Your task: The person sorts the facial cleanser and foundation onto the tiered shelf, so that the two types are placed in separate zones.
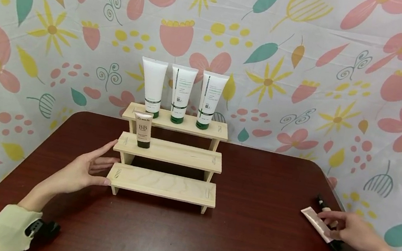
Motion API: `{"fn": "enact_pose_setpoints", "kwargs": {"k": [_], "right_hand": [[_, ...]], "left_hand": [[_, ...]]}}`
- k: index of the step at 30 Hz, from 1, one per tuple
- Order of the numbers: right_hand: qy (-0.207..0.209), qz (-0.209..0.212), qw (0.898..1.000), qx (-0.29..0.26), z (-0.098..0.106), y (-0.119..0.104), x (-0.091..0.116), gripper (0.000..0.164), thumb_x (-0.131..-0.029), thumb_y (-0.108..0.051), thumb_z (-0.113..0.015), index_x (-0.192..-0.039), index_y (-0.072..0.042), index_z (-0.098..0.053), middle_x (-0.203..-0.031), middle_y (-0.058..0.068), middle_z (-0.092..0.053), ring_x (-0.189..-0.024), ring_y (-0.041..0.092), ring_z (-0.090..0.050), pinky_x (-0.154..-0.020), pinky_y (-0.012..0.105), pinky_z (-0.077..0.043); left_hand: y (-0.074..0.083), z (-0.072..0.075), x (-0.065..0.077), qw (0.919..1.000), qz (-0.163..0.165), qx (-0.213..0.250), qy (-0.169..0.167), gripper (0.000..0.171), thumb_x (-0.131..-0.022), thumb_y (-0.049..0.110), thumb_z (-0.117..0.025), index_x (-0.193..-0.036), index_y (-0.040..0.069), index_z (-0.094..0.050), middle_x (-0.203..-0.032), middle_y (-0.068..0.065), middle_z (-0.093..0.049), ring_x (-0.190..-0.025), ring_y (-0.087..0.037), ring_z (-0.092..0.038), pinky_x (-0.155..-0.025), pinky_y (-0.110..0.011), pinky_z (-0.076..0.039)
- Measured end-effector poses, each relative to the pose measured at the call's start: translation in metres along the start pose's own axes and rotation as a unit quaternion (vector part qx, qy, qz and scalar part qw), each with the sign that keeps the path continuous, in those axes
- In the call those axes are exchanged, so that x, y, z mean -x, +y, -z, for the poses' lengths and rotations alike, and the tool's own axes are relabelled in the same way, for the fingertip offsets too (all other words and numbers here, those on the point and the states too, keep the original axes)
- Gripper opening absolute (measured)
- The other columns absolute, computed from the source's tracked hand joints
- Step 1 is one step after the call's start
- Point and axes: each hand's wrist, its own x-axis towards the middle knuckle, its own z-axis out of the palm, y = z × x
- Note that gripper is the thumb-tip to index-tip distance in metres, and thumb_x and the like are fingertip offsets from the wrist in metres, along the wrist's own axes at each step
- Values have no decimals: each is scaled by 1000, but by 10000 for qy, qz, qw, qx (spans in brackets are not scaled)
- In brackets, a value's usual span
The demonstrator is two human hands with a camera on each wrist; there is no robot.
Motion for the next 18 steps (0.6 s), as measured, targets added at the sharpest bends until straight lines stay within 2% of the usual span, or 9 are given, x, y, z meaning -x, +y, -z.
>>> {"fn": "enact_pose_setpoints", "kwargs": {"k": [6,11,15,18], "right_hand": [[34,-127,9999,-41,-8,-11,-4,41,-88,5,-78,-124,18,-63,-94,8,-66,-59,14,-52,-52,26,-45],[-116,-64,9995,-292,-17,-18,-8,43,-91,2,-78,-127,18,-62,-95,12,-66,-64,15,-57,-55,27,-49],[-252,84,9987,-446,-26,-25,-12,44,-94,0,-78,-129,18,-60,-96,13,-66,-70,18,-62,-59,28,-52],[-225,289,9983,-446,-32,-31,-18,43,-93,0,-78,-128,18,-61,-95,9,-67,-68,18,-61,-58,28,-50]], "left_hand": [[0,0,1,10000,2,-22,-6,111,-87,4,-87,-171,23,-17,-145,-30,-57,-131,-51,-56,-100,-58,-50],[0,0,1,10000,-24,-21,-13,111,-87,4,-87,-171,23,-17,-144,-29,-58,-131,-51,-56,-100,-58,-49],[0,0,0,10000,-29,-11,-8,111,-87,4,-87,-171,23,-17,-144,-29,-58,-131,-51,-56,-100,-58,-49],[0,0,0,10000,-7,4,-4,111,-87,4,-87,-171,23,-17,-144,-30,-58,-132,-51,-56,-100,-57,-50]]}}
